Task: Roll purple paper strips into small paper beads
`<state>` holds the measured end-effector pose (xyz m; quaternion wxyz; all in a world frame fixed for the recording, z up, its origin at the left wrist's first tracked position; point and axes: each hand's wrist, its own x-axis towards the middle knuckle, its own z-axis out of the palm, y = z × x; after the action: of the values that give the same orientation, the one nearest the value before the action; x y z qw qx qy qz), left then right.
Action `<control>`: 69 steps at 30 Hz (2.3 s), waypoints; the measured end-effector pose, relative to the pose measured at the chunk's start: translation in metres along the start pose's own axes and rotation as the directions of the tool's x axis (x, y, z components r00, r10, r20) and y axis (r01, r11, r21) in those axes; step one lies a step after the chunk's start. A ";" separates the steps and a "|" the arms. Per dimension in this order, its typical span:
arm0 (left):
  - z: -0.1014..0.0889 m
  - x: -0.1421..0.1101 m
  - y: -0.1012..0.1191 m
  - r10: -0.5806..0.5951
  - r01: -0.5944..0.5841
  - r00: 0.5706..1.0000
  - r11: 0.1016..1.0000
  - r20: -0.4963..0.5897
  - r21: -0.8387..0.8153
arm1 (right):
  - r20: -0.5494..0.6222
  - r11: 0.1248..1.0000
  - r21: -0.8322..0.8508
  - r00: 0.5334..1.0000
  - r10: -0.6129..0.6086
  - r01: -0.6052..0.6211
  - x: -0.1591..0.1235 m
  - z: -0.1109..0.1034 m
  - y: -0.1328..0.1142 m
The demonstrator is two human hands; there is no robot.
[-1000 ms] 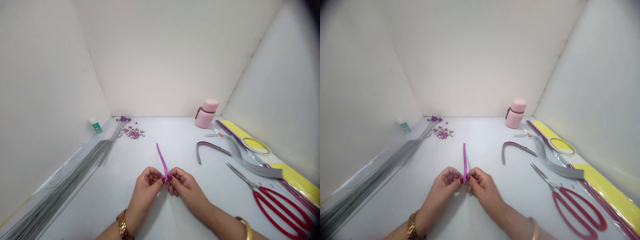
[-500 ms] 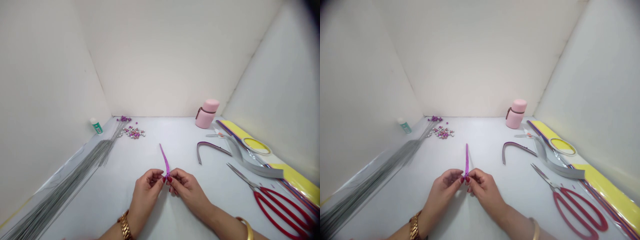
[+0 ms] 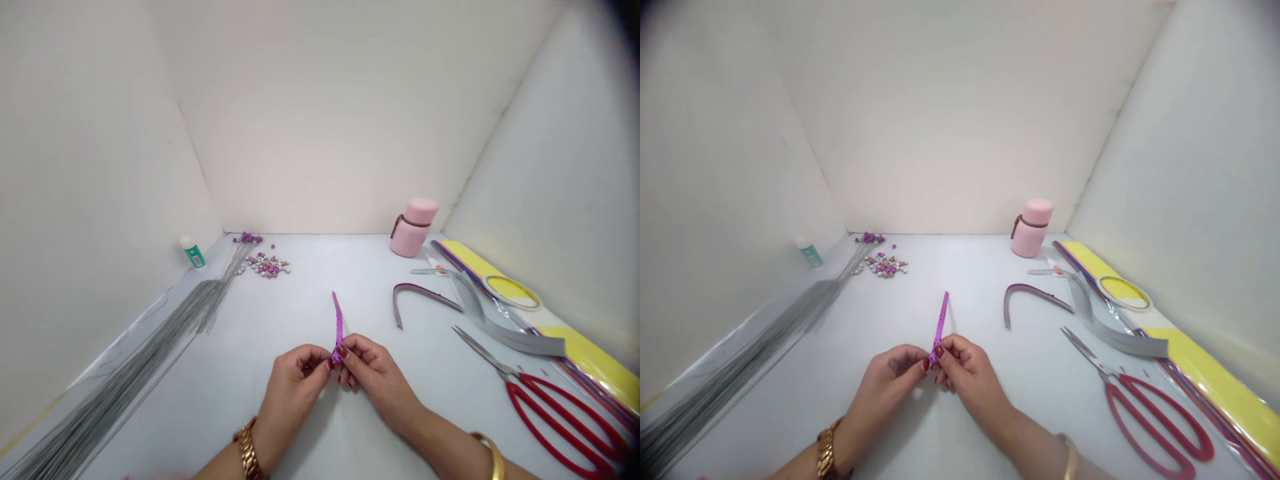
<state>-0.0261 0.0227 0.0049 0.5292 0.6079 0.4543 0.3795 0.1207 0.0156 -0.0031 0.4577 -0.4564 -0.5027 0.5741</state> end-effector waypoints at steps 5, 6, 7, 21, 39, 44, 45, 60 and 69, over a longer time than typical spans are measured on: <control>-0.001 0.001 -0.002 -0.029 0.029 1.000 1.000 -0.004 -0.011 | -0.005 1.000 0.011 1.000 0.025 -0.025 0.000 0.001 -0.001; -0.001 0.000 -0.002 -0.018 0.018 1.000 1.000 -0.013 -0.002 | -0.005 0.999 0.012 1.000 0.030 -0.030 0.001 0.001 -0.001; -0.001 0.000 -0.003 -0.005 0.005 1.000 1.000 -0.025 0.008 | -0.002 0.999 0.014 0.999 0.036 -0.036 0.001 0.001 0.000; 0.000 0.001 -0.004 -0.013 0.013 1.000 1.000 0.009 -0.005 | 0.000 0.999 -0.013 1.000 0.031 -0.031 0.000 0.001 0.004; -0.011 -0.007 0.007 0.363 -0.346 0.929 0.782 0.073 0.519 | 0.060 0.977 -0.189 0.994 -0.092 0.102 -0.004 -0.003 0.004; -0.006 -0.005 0.007 0.033 -0.021 0.995 0.992 -0.090 0.125 | 0.100 0.996 -0.091 0.995 -0.012 0.021 -0.003 0.000 0.003; -0.006 -0.004 0.006 -0.020 0.023 0.996 0.999 -0.090 0.038 | 0.117 0.996 -0.087 0.993 -0.002 0.012 -0.002 0.001 0.002; -0.020 -0.001 0.016 -0.181 0.188 0.946 0.982 0.269 0.000 | 0.057 0.994 0.053 0.994 0.091 -0.094 -0.001 -0.001 0.003; -0.011 -0.001 0.006 -0.027 0.025 0.997 0.999 0.071 0.025 | 0.115 0.998 -0.046 0.992 0.050 -0.045 -0.002 0.001 0.003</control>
<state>-0.0355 0.0252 0.0127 0.5426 0.6215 0.4475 0.3452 0.1202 0.0137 -0.0059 0.4039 -0.4439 -0.5297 0.5994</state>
